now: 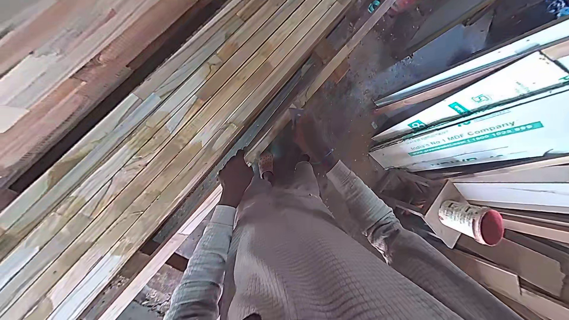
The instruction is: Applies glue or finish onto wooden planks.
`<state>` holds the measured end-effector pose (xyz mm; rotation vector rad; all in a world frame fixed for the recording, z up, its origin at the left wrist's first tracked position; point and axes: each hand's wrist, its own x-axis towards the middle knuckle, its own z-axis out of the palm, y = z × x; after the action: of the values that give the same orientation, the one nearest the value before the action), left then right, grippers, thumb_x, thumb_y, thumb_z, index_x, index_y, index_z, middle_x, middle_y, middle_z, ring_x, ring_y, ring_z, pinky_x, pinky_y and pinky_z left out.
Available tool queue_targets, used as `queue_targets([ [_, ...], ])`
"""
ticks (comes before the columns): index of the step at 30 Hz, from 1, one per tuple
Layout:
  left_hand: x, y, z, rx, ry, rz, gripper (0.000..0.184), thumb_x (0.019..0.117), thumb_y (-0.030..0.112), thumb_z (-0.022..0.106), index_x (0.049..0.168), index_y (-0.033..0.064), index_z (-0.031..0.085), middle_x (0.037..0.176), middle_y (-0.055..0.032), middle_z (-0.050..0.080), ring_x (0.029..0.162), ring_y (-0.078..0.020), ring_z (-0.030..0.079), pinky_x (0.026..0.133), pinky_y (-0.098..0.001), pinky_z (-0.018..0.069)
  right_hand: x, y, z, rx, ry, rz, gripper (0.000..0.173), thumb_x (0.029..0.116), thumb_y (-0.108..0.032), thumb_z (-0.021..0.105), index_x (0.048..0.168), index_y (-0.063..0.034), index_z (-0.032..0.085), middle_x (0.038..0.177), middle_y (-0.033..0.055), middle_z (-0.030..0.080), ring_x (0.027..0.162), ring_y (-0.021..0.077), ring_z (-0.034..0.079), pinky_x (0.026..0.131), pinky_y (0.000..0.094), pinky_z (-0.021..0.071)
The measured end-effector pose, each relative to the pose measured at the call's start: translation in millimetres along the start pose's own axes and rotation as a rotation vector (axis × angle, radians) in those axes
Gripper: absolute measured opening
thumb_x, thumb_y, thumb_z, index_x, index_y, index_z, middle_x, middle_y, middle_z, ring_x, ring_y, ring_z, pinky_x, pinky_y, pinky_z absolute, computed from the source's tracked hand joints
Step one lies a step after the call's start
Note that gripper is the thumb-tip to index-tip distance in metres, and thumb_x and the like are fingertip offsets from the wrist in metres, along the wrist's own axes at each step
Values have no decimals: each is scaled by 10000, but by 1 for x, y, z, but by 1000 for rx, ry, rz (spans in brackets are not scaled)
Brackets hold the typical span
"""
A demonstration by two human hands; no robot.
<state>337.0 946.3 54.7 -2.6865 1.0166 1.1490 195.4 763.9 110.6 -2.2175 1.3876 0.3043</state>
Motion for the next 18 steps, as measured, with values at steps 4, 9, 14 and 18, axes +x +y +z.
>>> queue_targets([
  [4,6,-13,1,-17,48,70,549,872,313,706,1356,109,546,1143,-247,688,1038,-489,678,772,-721,512,-48,-22,7,16,-86,-89,252,1016,-206,602,1174,-18,658,1174,235,636,1022,386,675,789,514,584],
  [9,52,-47,-13,-443,-361,193,535,831,404,866,1196,70,663,842,-74,714,646,-162,681,617,-352,605,-36,44,7,776,-96,-69,426,1095,-430,442,1100,-59,650,687,95,603,492,182,556,448,335,488],
  [14,58,-49,-18,-639,-602,56,455,863,251,842,1200,56,605,736,-56,665,564,-151,654,547,-299,585,-30,55,-27,1181,-120,59,392,1100,-435,429,1248,-137,635,1026,42,726,691,100,643,574,234,523],
  [18,58,-55,-5,-721,-755,58,375,911,227,783,1194,95,575,721,-50,631,539,-159,630,513,-309,575,-13,73,-20,951,-44,-11,472,1036,-283,630,1466,-114,532,1194,128,714,918,254,734,781,441,632],
])
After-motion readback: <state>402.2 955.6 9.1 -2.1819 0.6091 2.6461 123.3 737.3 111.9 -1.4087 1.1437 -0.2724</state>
